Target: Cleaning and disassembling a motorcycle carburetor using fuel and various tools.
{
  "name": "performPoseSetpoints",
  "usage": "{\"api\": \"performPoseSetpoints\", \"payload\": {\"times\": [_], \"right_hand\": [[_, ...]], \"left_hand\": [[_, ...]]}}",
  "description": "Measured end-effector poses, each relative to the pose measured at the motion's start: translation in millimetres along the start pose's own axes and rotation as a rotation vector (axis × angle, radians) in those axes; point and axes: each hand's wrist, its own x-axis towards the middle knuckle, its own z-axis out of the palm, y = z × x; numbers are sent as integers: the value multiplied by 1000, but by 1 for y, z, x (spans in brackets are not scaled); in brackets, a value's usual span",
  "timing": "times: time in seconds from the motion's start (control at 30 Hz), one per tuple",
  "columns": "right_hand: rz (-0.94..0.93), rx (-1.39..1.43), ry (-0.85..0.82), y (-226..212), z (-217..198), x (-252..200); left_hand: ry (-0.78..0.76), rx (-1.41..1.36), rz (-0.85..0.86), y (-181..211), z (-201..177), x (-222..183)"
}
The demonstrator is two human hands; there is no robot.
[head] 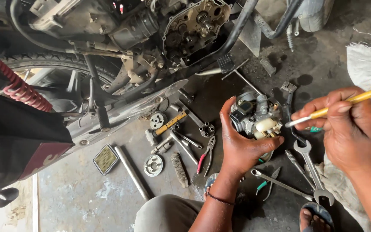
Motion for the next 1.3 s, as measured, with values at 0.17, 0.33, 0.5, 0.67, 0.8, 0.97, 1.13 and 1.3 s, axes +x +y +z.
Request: {"api": "performPoseSetpoints", "payload": {"times": [0.17, 0.33, 0.5, 0.67, 0.8, 0.97, 1.13, 1.3], "right_hand": [[-47, -152, -54, -1, 2, 0], [-31, -214, -64, 0, 3, 0], [5, -320, -136, -1, 1, 2], [39, -433, -142, 7, 9, 7], [136, -320, 0, 21, 8, 12], [475, -405, 124, 133, -67, -21], [605, -1183, 5, 314, -141, -173], [1607, -1332, -204, 401, -173, -305]], "left_hand": [[-11, 50, 38, -5, 1, -2], [-4, 162, 113, -6, 1, -3], [31, 467, 234, -4, -1, -3], [98, 498, 307, -12, -1, -4], [98, 493, 234, -28, -2, 4], [65, 204, 93, -43, -14, 18], [38, -189, -195, -42, -21, 33], [136, -224, -269, -50, -22, 41]]}}
